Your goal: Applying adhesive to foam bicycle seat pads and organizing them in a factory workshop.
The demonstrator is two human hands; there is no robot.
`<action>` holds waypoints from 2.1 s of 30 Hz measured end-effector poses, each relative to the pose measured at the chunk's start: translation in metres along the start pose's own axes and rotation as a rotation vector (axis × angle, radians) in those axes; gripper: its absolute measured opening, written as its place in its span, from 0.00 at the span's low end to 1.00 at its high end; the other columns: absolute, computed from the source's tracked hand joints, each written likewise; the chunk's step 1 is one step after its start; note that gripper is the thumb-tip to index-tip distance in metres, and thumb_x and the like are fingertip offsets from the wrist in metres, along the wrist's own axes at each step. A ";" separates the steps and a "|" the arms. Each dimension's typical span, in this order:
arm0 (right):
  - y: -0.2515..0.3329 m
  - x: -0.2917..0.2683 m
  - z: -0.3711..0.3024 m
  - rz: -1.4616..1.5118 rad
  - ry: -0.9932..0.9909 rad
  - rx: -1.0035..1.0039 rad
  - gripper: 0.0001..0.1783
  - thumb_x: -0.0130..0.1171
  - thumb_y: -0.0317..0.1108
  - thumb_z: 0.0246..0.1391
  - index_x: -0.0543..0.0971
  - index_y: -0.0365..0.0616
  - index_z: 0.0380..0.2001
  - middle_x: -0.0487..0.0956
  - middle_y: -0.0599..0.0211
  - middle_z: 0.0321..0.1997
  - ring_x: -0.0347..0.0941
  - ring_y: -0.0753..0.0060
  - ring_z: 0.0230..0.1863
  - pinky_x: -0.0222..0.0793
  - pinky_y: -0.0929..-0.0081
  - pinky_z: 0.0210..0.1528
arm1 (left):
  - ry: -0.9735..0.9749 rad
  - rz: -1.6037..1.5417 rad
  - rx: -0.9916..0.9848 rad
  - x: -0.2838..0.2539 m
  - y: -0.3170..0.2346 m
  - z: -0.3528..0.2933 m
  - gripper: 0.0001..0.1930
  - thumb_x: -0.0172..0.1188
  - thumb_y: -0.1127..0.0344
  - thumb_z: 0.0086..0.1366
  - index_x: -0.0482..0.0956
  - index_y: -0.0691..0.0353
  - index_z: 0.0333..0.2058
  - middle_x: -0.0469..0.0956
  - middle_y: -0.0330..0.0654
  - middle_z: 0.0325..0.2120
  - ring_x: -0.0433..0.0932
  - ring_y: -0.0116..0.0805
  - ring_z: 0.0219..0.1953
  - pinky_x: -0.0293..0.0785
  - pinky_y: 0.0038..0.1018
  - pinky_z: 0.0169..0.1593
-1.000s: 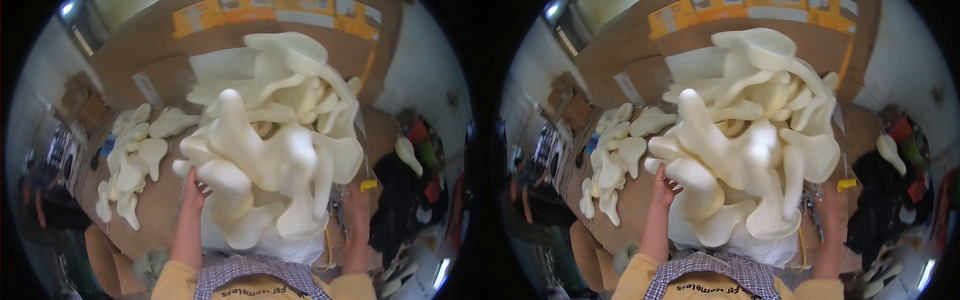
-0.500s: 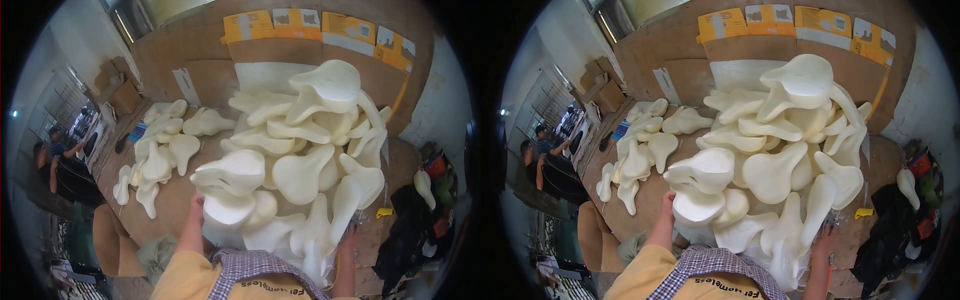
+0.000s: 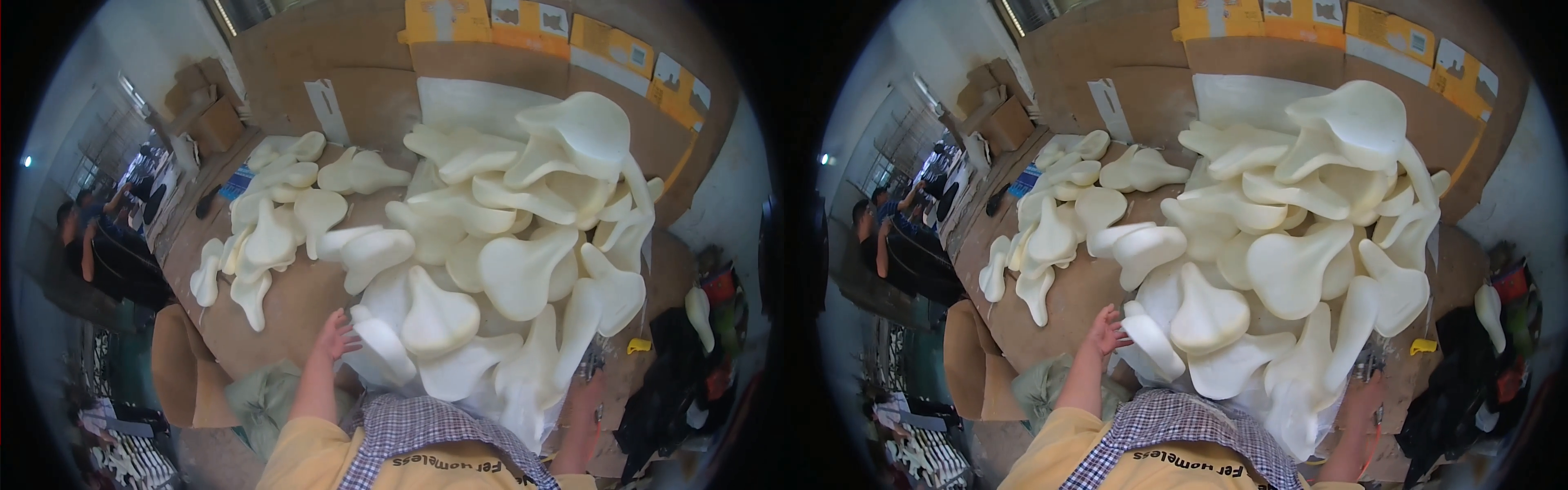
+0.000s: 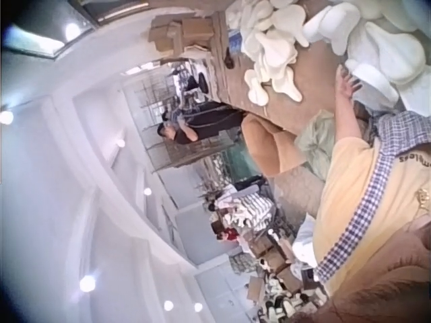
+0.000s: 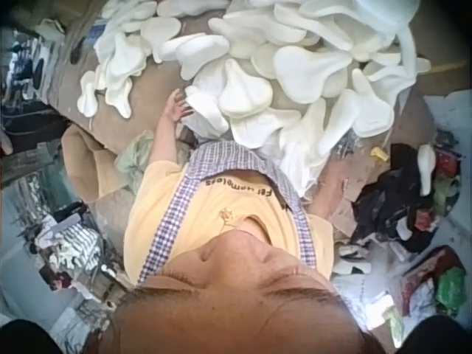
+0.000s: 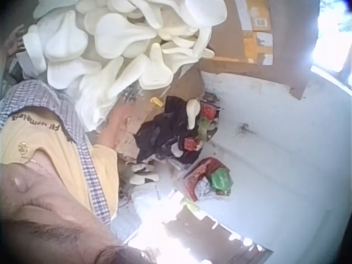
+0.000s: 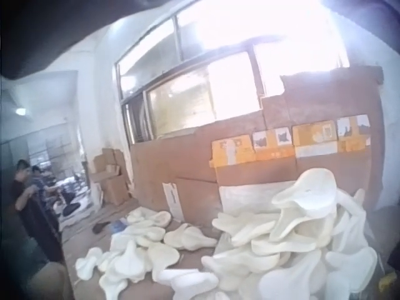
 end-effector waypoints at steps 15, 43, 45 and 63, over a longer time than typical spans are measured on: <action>-0.065 -0.009 0.008 0.235 -0.130 0.164 0.29 0.54 0.26 0.39 0.66 0.35 0.50 0.70 0.47 0.49 0.65 0.49 0.52 0.59 0.60 0.55 | 0.187 0.017 -0.005 -0.012 0.047 0.018 0.19 0.48 0.53 0.60 0.71 0.56 0.46 0.74 0.42 0.42 0.72 0.42 0.45 0.67 0.44 0.51; 0.076 -0.215 -0.048 1.406 0.082 0.117 0.20 0.52 0.50 0.52 0.74 0.44 0.38 0.74 0.75 0.34 0.65 0.84 0.28 0.59 0.87 0.31 | 0.229 -0.059 0.556 -0.079 -0.061 -0.055 0.36 0.55 0.76 0.46 0.55 0.67 0.57 0.67 0.46 0.49 0.66 0.39 0.53 0.61 0.31 0.58; 0.113 -0.241 -0.055 1.335 -0.011 0.055 0.27 0.55 0.52 0.51 0.71 0.41 0.45 0.74 0.72 0.36 0.67 0.81 0.34 0.60 0.83 0.40 | 0.256 -0.065 0.565 -0.068 -0.080 -0.045 0.35 0.55 0.76 0.47 0.56 0.68 0.57 0.66 0.47 0.50 0.65 0.38 0.53 0.60 0.30 0.58; 0.439 -0.213 -0.118 0.892 1.088 -0.763 0.28 0.59 0.19 0.43 0.68 0.41 0.51 0.76 0.69 0.33 0.70 0.78 0.34 0.65 0.80 0.39 | -0.102 0.108 0.500 -0.128 -0.085 0.040 0.28 0.52 0.70 0.57 0.58 0.59 0.58 0.69 0.43 0.48 0.69 0.34 0.47 0.69 0.30 0.45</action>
Point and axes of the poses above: each hand's wrist, its own z-axis towards the middle knuckle, its own x-axis out of the palm, y = z × x, the point moved 1 cm from there along z, towards the middle knuckle
